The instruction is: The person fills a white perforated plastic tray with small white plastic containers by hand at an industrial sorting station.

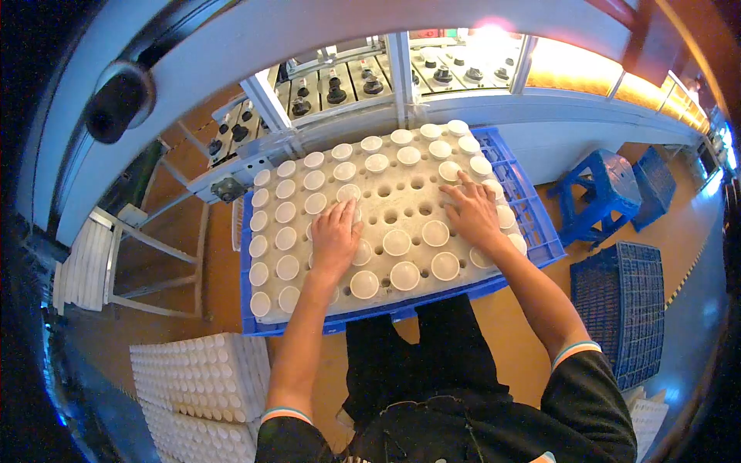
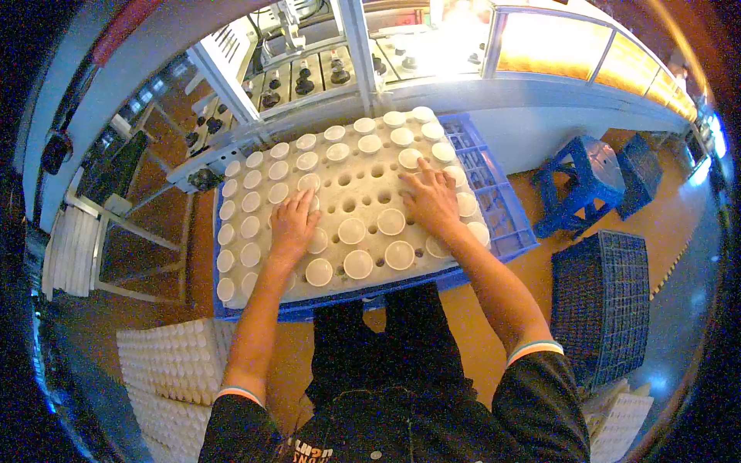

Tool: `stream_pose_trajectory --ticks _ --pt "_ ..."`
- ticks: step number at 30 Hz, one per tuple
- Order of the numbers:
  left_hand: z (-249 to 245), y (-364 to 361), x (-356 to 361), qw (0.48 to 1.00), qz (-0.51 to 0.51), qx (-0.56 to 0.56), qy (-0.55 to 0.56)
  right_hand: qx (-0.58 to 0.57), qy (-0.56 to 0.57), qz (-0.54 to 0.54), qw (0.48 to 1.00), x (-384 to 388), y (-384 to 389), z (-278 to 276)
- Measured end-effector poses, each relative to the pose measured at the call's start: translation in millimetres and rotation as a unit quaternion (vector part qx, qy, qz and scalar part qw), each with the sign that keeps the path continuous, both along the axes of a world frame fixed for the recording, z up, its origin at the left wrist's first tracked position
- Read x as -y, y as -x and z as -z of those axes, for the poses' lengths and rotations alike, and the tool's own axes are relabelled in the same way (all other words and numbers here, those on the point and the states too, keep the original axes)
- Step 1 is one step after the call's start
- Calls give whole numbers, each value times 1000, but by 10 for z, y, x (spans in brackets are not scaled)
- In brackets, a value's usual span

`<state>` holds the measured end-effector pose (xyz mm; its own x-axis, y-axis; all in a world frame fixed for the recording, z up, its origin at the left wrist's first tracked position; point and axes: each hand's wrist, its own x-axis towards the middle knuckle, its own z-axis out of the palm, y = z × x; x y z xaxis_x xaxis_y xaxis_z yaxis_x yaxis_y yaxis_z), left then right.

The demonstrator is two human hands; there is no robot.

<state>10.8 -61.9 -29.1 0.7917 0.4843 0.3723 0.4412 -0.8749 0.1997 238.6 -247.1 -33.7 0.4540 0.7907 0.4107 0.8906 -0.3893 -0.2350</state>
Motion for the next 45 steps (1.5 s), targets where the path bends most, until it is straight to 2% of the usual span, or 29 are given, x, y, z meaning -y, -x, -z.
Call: stream_pose_trajectory --ticks 4,7,9,12,19,21,31,33,34,36,42,43,45 --pt "-5 18 112 998 0 -34 -58 0 -1 8 1000 -4 -3 16" --pt "-34 -24 157 999 8 19 -50 6 11 9 1000 -12 -10 28" --pt "-17 -54 146 999 -20 -41 11 6 11 11 1000 -11 0 20" --pt "-3 -54 123 998 -21 -57 23 0 10 11 1000 -6 10 -6" --pt "-24 -57 165 997 -35 -60 29 -9 27 16 999 -5 32 -39" --pt "0 -57 151 995 -61 -51 61 -8 26 15 1000 -6 36 -49" --pt "-5 -91 170 996 -74 -19 48 -12 21 8 1000 -3 1 -12" --pt "-64 -127 200 991 -69 61 101 -11 15 7 1000 -1 6 -20" --pt "-81 -174 198 991 -69 61 100 -10 10 6 1000 -2 7 -21" --pt "-137 -303 205 982 39 173 64 -4 7 6 1000 -13 3 -7" --pt "-96 -769 320 990 103 98 -6 -4 3 8 1000 -7 4 -7" --pt "-107 -822 341 995 87 47 16 -3 4 7 1000 3 8 -17" --pt "-75 -907 249 996 79 24 27 -3 4 7 1000 5 23 -47"
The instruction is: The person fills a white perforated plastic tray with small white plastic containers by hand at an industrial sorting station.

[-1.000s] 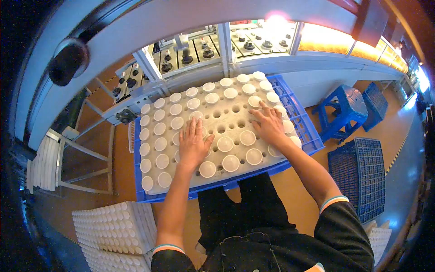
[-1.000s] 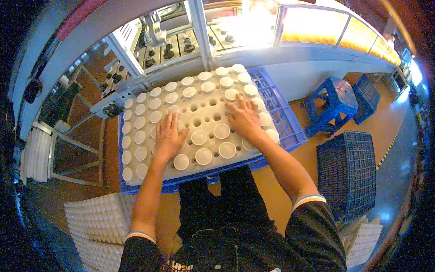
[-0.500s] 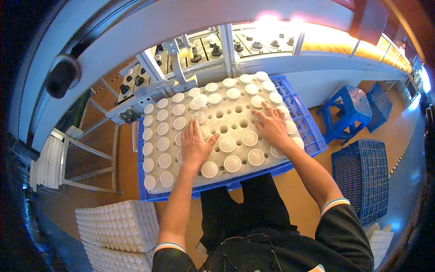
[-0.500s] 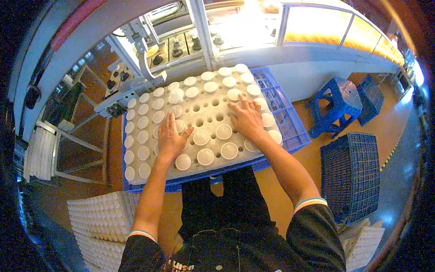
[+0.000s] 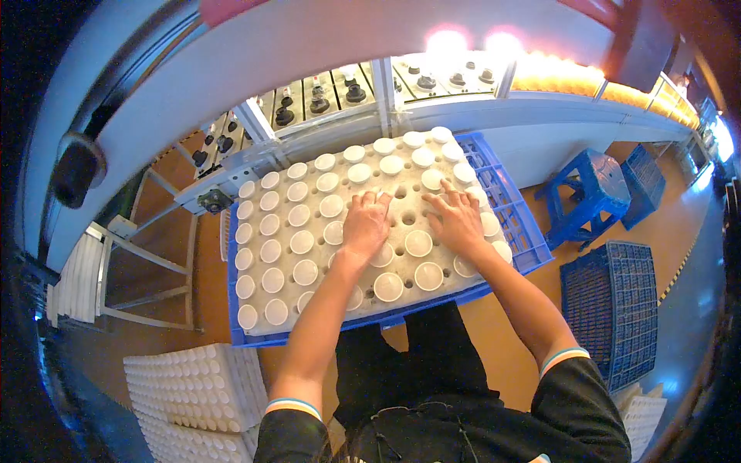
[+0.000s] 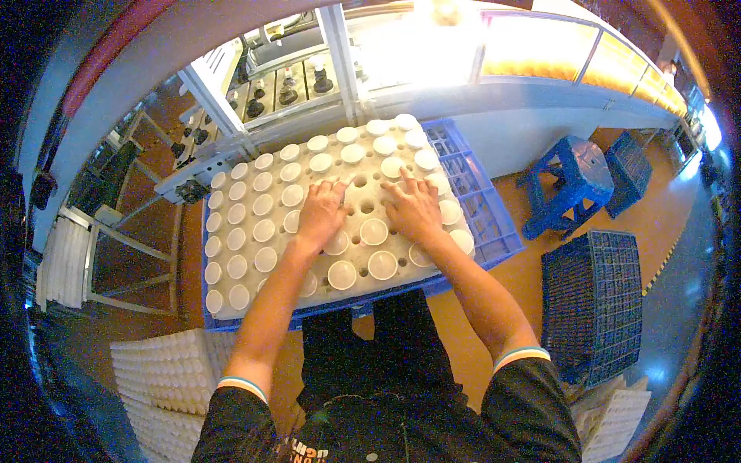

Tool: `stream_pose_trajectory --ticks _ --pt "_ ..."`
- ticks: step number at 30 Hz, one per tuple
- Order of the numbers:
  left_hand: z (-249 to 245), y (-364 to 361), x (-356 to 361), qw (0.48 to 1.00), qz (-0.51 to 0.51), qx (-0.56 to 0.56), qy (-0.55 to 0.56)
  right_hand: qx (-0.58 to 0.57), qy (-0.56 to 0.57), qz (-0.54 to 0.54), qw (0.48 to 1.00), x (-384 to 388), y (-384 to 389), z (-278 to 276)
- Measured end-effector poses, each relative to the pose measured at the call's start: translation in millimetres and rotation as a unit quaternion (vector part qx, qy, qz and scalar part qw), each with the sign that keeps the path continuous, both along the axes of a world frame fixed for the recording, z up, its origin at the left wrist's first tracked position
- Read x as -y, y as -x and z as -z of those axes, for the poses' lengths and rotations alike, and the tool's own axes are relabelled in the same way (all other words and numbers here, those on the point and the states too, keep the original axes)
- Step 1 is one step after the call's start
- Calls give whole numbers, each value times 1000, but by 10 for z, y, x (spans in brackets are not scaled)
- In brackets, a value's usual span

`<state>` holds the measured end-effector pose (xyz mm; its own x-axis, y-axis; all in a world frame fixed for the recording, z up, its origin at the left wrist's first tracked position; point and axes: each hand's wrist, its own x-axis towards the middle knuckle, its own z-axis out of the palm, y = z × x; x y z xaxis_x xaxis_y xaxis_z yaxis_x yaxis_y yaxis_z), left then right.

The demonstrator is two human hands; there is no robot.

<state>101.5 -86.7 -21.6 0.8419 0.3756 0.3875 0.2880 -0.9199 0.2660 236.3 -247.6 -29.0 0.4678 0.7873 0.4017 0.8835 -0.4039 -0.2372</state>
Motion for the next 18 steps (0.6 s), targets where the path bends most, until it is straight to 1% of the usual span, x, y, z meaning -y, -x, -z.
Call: stream_pose_trajectory --ticks 1,2,4,5,7,8,9,10,11,13,14,16,17,18 --pt "21 -14 -43 1000 -7 -26 8 -2 -1 0 1000 1 2 -8" --pt "46 -2 -82 1000 -7 -26 8 -2 -1 0 1000 2 -2 -5" --pt "-44 41 -99 997 -38 1 74 -2 -1 0 1000 -1 -9 13" --pt "-87 49 -101 997 -37 0 73 -3 -2 1 1000 -1 -13 16" --pt "-236 58 -82 965 -123 26 230 3 8 -3 1000 2 -17 19" --pt "-185 48 -115 965 -122 24 230 1 9 -2 1000 5 -13 32" --pt "-91 29 -172 941 -81 115 307 0 0 -5 1000 3 -14 37" --pt "-27 18 -214 902 -38 206 378 0 -10 -9 1000 -2 -17 31" --pt "35 11 -248 901 -38 208 378 3 -9 -9 1000 -2 -18 29" --pt "51 1 -288 960 -47 161 225 -6 5 -2 1000 -14 -21 27" --pt "69 12 -301 960 -46 162 224 -5 4 -2 1000 -13 -23 23" --pt "55 57 -282 984 -32 26 173 0 9 -2 1000 -8 -17 12" --pt "61 72 -270 984 -33 26 174 0 10 -2 1000 -6 -10 3" --pt "74 87 -251 989 -31 49 135 -4 9 -2 1000 1 -1 -14"
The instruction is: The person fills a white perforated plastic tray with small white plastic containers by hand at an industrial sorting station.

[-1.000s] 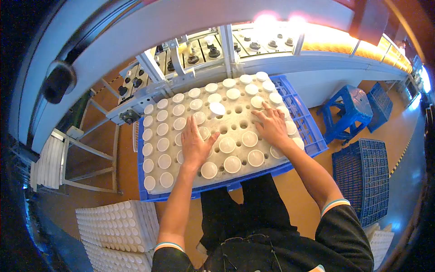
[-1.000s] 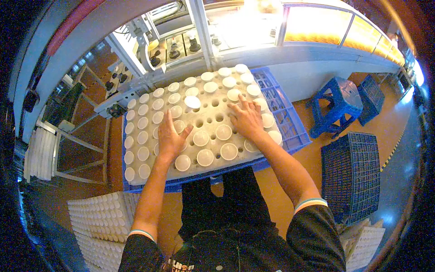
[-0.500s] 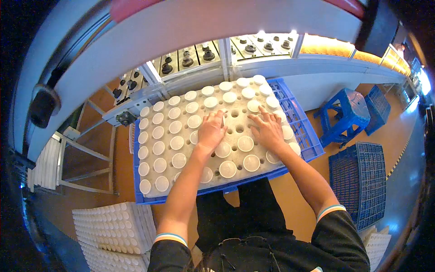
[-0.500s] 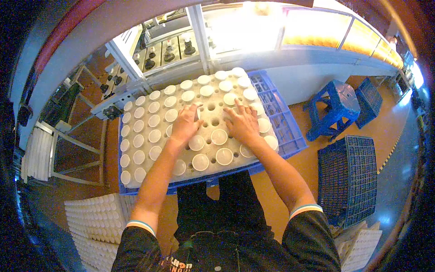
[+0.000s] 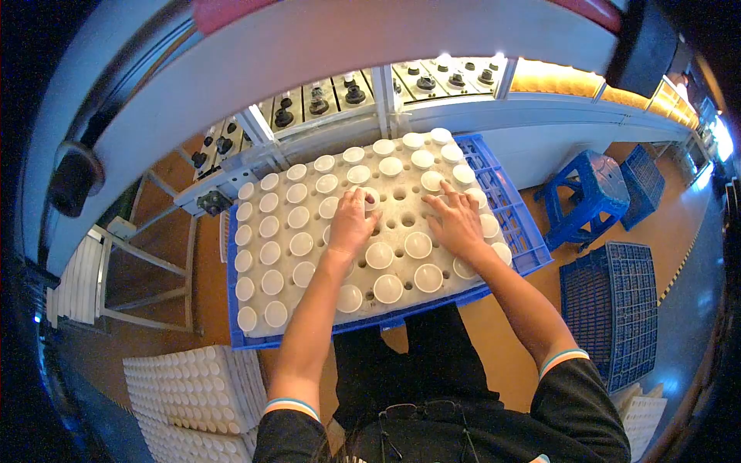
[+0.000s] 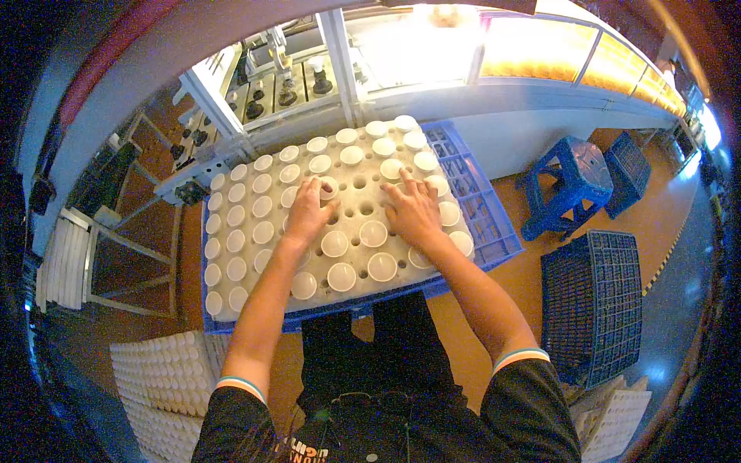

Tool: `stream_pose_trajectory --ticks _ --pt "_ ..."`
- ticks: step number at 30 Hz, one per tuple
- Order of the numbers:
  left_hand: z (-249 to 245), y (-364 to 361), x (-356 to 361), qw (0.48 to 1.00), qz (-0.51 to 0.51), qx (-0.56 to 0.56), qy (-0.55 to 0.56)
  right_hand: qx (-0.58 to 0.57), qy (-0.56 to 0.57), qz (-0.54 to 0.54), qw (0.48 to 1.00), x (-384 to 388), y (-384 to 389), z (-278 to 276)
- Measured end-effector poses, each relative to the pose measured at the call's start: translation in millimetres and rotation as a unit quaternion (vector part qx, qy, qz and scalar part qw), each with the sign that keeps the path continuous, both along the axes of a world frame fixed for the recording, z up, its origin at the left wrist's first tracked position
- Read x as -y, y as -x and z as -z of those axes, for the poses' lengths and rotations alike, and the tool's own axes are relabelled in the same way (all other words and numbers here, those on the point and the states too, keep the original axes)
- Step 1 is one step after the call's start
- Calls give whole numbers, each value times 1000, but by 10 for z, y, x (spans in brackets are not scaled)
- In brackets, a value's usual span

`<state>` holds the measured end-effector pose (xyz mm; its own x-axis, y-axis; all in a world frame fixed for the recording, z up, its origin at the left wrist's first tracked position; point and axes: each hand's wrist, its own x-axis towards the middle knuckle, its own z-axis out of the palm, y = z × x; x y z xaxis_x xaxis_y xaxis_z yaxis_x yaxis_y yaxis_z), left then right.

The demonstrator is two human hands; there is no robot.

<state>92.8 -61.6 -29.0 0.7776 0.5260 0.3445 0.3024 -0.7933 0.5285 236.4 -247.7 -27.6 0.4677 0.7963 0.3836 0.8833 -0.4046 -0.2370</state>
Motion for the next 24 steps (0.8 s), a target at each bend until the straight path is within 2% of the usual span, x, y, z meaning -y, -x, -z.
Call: stream_pose_trajectory --ticks 4,11,15,18,19,21,23,24 --pt "-16 241 27 995 0 32 -90 -8 -5 -4 1000 2 -10 4" --pt "-43 719 -33 992 -106 18 -71 3 -8 -2 1000 -12 -20 37" --pt "-30 739 -29 992 -112 1 -49 2 -4 -2 1000 -8 -5 25" --pt "48 728 -114 992 -121 23 6 1 -5 -4 1000 -6 -11 20" --pt "83 705 -146 970 -122 168 126 0 -9 -5 1000 -8 -15 26" --pt "54 705 -227 913 -118 308 240 3 -7 -2 1000 -7 -19 31" --pt "-66 772 -307 811 -120 395 414 5 -6 -1 1000 -11 3 26" --pt "-98 789 -311 830 -100 372 403 3 -3 3 1000 -9 15 2"
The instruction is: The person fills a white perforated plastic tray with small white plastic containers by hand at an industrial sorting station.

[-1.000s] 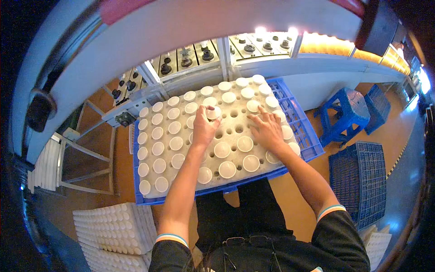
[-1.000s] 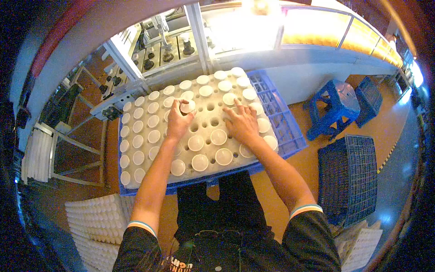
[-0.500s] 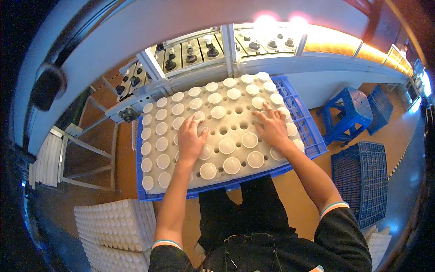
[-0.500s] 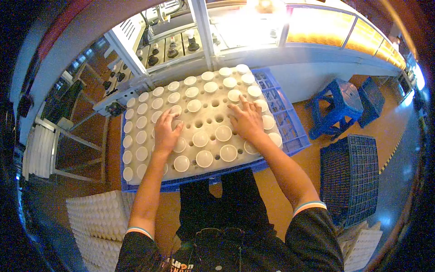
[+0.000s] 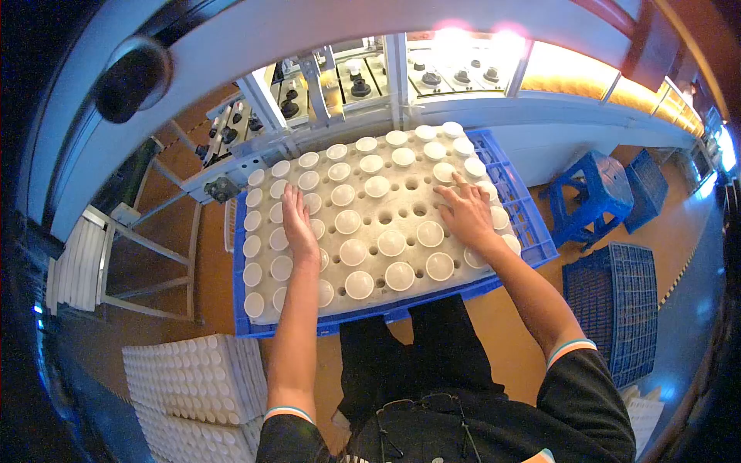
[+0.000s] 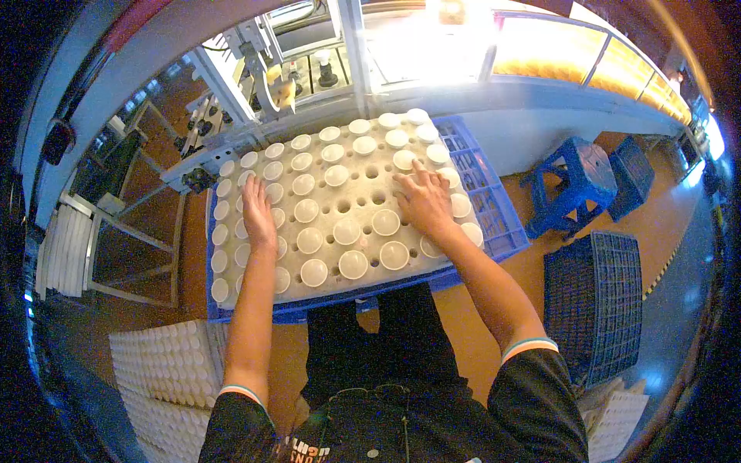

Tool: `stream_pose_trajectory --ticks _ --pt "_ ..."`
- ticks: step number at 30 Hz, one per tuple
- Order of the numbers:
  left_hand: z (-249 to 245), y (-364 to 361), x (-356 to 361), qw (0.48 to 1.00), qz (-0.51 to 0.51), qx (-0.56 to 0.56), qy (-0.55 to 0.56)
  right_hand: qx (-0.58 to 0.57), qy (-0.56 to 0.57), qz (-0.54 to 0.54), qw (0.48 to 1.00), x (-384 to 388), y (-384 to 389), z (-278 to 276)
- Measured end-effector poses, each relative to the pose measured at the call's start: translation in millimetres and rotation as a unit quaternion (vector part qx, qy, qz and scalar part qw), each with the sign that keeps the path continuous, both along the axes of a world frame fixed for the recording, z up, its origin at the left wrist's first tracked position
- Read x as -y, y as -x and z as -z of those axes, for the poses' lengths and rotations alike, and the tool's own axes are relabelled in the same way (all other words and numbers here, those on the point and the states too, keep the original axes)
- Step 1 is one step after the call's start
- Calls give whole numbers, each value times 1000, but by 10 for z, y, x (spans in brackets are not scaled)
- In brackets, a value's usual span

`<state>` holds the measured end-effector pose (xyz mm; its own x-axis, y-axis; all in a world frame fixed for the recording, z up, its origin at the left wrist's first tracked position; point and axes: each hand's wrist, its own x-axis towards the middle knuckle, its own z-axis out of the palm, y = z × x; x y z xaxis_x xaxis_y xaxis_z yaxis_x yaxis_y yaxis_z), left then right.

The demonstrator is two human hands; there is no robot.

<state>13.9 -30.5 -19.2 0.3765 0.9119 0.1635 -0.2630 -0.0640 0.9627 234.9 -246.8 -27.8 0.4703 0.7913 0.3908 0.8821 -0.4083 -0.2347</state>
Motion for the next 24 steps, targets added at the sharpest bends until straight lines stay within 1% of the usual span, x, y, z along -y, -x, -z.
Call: stream_pose_trajectory --ticks 1,3,6,12,22,23,24 --pt "-20 -8 12 1000 -1 1 0 -2 3 5 1000 -1 2 -18" --pt "-40 -60 54 998 15 55 18 4 3 1 1000 -15 -30 22" --pt "36 -151 61 997 32 75 11 4 6 -2 1000 -11 -44 47" --pt "68 -221 100 998 19 57 -11 -6 12 2 1000 -2 -19 20" --pt "95 -282 116 999 4 46 -2 -10 -1 -4 1000 4 -14 -1" --pt "133 -302 144 994 6 -60 -91 -10 -3 -4 1000 5 -13 -2" --pt "177 -331 176 970 7 -166 -179 -7 -3 -4 1000 8 -15 -6"
